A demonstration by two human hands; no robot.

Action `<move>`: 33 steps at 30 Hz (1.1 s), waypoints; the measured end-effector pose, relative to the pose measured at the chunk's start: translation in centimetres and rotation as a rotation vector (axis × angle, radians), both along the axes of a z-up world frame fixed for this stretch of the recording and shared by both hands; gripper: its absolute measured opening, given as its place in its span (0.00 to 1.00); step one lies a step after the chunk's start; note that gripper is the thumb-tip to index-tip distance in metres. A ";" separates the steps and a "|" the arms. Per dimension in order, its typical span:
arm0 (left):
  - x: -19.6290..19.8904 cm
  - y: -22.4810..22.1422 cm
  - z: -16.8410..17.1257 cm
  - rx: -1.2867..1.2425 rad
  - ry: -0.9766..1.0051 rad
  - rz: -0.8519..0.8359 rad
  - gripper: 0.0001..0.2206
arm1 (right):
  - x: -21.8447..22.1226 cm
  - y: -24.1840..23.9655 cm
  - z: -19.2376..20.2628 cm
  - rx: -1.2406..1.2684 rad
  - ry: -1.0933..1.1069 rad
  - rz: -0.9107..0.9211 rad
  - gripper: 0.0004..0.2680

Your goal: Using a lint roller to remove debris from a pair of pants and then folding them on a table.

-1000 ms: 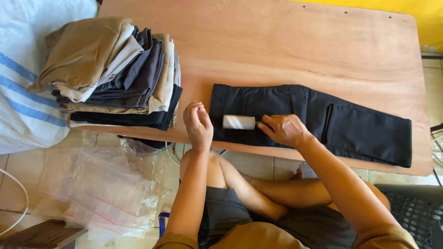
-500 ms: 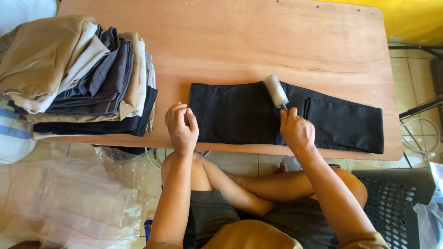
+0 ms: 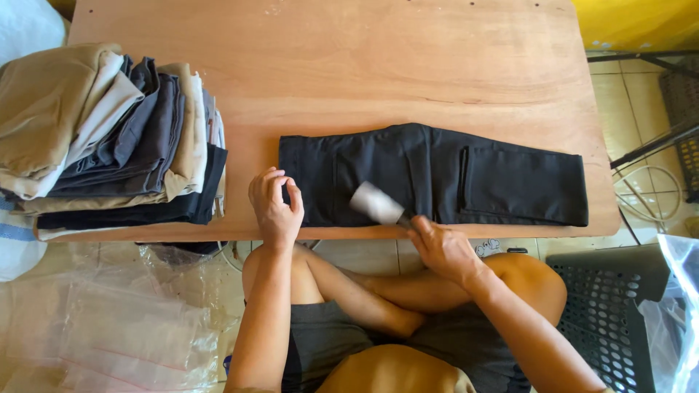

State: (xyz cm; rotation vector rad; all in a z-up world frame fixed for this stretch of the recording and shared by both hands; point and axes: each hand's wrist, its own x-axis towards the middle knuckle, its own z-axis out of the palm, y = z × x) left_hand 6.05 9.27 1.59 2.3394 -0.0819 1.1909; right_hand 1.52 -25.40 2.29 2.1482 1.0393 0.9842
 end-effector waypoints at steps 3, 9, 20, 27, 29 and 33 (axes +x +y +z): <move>-0.3 -0.2 0.2 0.016 0.020 -0.004 0.04 | 0.0 -1.5 0.2 0.568 0.655 -0.147 0.08; -0.4 -0.8 0.1 0.061 0.010 -0.039 0.03 | -2.6 -1.0 -2.0 -0.015 0.061 -0.296 0.06; -0.7 -3.7 1.0 0.162 0.182 -0.208 0.14 | -2.8 -12.6 -4.2 1.114 0.511 -0.877 0.17; 3.3 -7.3 -1.2 0.276 0.310 -0.308 0.29 | -3.2 -9.0 -3.9 0.116 -0.082 -0.457 0.10; 3.8 -7.4 -2.8 0.377 0.425 -0.258 0.30 | -3.4 -6.6 -0.3 0.778 1.054 -0.862 0.19; 3.5 -7.4 -2.7 0.365 0.436 -0.257 0.28 | -2.9 -12.8 -3.7 0.701 0.563 -0.791 0.19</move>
